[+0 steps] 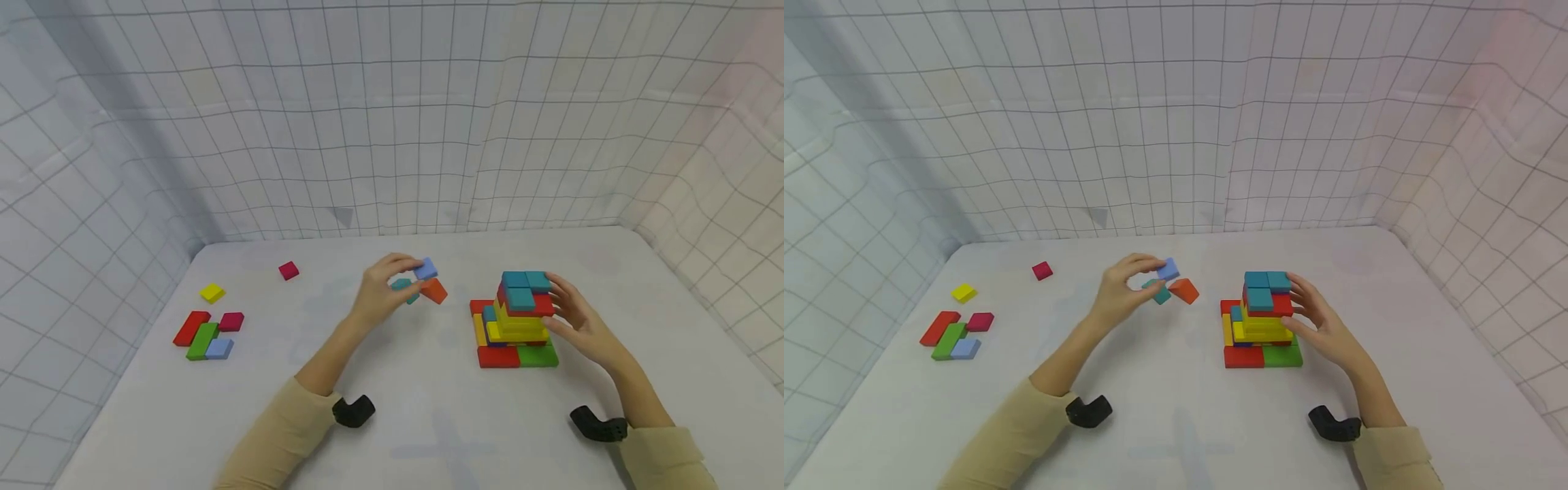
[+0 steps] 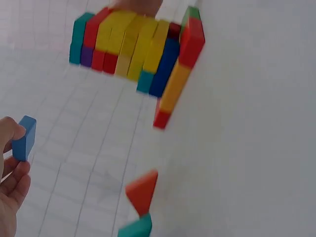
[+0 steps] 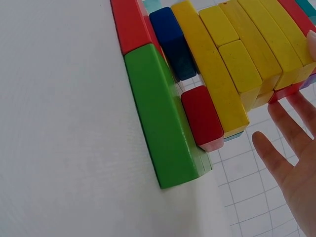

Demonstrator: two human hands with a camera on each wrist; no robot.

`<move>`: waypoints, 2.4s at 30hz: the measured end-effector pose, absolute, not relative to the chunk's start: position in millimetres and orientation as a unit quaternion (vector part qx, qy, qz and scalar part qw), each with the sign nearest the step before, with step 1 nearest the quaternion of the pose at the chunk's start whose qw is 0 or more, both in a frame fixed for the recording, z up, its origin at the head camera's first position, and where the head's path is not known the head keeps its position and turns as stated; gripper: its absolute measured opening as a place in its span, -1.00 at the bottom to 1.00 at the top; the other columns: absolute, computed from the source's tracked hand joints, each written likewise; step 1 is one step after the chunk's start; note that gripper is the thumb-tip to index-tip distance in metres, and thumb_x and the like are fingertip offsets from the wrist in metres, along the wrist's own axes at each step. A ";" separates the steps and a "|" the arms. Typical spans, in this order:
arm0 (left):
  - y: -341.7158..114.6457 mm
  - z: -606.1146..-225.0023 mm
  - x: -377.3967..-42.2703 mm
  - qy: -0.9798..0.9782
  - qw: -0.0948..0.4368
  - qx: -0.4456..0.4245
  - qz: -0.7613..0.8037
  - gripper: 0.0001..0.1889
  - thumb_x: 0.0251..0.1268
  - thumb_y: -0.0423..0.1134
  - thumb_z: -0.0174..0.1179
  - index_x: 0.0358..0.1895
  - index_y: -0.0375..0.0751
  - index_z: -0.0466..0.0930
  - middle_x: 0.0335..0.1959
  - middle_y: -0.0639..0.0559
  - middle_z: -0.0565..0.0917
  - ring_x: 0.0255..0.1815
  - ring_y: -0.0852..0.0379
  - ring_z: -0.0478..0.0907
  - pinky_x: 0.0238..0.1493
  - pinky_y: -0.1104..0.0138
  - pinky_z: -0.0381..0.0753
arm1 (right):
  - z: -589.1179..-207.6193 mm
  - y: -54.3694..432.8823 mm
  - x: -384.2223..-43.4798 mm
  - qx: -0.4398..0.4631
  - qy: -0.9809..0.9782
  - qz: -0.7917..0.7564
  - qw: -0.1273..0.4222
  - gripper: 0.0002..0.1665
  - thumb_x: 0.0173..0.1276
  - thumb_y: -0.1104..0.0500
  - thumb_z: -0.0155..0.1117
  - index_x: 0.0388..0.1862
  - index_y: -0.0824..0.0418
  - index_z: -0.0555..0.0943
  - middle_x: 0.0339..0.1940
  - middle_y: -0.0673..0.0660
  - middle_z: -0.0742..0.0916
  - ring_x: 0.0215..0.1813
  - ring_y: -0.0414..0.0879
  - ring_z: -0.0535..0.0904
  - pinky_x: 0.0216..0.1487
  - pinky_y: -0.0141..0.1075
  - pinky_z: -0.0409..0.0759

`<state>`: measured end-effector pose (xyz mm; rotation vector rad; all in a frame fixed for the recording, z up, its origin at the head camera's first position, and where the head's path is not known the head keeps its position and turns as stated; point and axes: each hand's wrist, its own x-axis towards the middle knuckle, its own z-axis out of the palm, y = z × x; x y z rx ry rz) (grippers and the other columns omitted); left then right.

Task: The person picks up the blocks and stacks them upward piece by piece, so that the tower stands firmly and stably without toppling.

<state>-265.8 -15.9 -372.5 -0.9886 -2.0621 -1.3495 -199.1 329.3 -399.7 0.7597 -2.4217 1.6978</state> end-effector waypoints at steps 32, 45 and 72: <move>136.0 -363.5 -223.8 -0.801 0.264 -0.488 -0.227 -0.71 0.12 -0.02 0.24 -0.09 0.03 0.67 -0.08 0.20 0.63 0.01 0.26 0.41 0.14 0.55 0.16 | -404.0 345.4 -183.1 0.315 -0.783 0.534 0.040 -0.11 0.22 0.62 -0.06 0.44 0.29 -0.14 0.35 -0.09 0.27 0.31 -0.37 0.21 0.13 -0.64 0.22; 119.7 -361.9 -232.5 -0.802 0.295 -0.484 -0.190 -0.71 0.15 -0.01 0.21 -0.08 0.04 0.66 0.03 0.09 0.53 0.13 0.20 0.34 0.21 0.49 0.12 | -398.5 331.0 -197.1 0.317 -0.777 0.543 0.046 -0.14 0.23 0.59 -0.04 0.44 0.28 -0.10 0.33 -0.13 0.29 0.30 -0.38 0.22 0.15 -0.64 0.21; 103.7 -383.1 -237.2 -0.781 0.028 -0.388 -0.489 -0.42 0.15 -0.13 0.24 0.27 -0.04 0.30 0.25 0.05 0.30 0.22 0.22 0.27 0.06 0.50 0.41 | -390.6 326.6 -192.9 0.281 -0.785 0.550 0.051 -0.38 0.41 0.44 -0.27 0.44 0.27 -0.02 0.36 -0.13 0.23 0.27 -0.37 0.18 0.09 -0.65 0.27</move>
